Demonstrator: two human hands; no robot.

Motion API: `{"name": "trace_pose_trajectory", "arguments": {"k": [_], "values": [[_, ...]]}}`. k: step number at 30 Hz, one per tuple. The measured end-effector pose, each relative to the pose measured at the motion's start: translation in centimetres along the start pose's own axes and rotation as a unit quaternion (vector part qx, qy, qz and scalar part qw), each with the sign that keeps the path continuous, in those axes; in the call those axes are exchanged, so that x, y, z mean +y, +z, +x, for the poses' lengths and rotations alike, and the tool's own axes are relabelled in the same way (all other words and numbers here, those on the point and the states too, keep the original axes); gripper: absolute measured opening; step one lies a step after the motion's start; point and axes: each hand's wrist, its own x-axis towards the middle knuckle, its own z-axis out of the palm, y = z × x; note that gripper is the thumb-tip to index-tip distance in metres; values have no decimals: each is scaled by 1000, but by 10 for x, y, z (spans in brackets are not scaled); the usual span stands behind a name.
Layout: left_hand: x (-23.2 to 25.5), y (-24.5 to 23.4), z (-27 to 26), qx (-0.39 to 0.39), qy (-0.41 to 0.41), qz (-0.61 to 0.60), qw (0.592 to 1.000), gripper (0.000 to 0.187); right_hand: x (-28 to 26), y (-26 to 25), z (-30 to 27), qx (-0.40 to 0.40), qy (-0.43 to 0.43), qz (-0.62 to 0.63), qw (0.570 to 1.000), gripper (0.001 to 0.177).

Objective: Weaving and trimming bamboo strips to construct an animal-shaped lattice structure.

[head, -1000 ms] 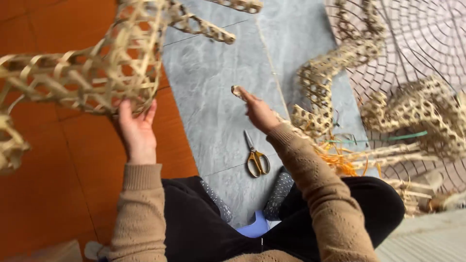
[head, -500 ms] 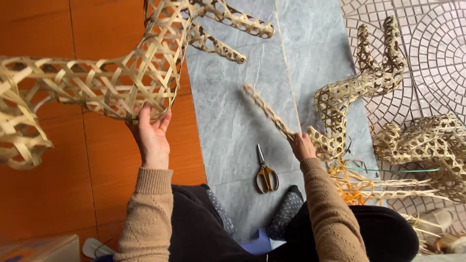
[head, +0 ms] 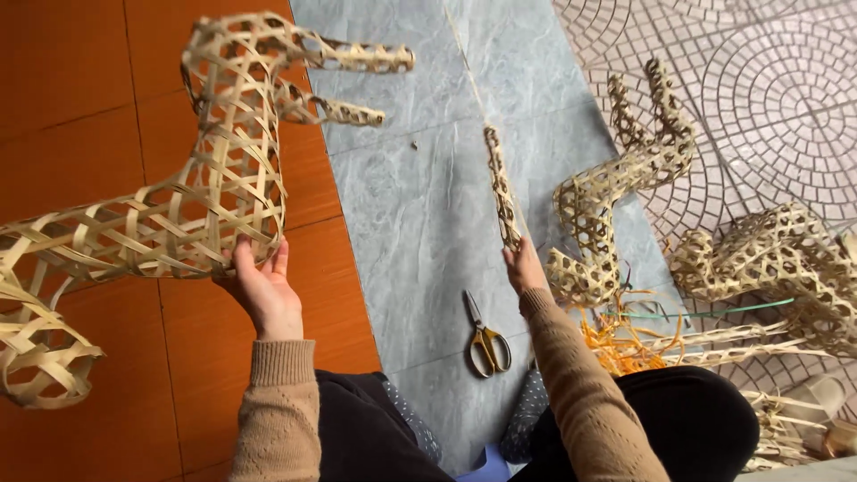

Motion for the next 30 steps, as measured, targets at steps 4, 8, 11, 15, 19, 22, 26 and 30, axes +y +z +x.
{"name": "trace_pose_trajectory", "arguments": {"k": [4,8,11,15,19,22,26,30], "values": [[0,0,-16,-19,17,27,999,65,-61,-43,-22,-86,-2,320,944,68],[22,28,-52,-57,61,66,994,65,-122,-109,-23,-208,-37,581,786,50],[7,22,-45,-92,87,88,988,64,-179,-172,-60,-241,-89,553,792,58],[10,35,-67,-126,99,97,982,61,-202,-194,-87,-106,-161,218,957,55],[21,47,-95,-155,73,104,980,60,-228,-207,-117,17,-336,-24,942,32],[13,38,-94,-175,48,127,975,58,-219,-188,-110,4,-397,92,913,26],[25,44,-101,-192,5,142,971,54,-216,-178,-96,-70,-372,336,862,14],[16,44,-97,-202,-5,133,970,53,-218,-183,-98,-136,-357,452,806,50]]}}
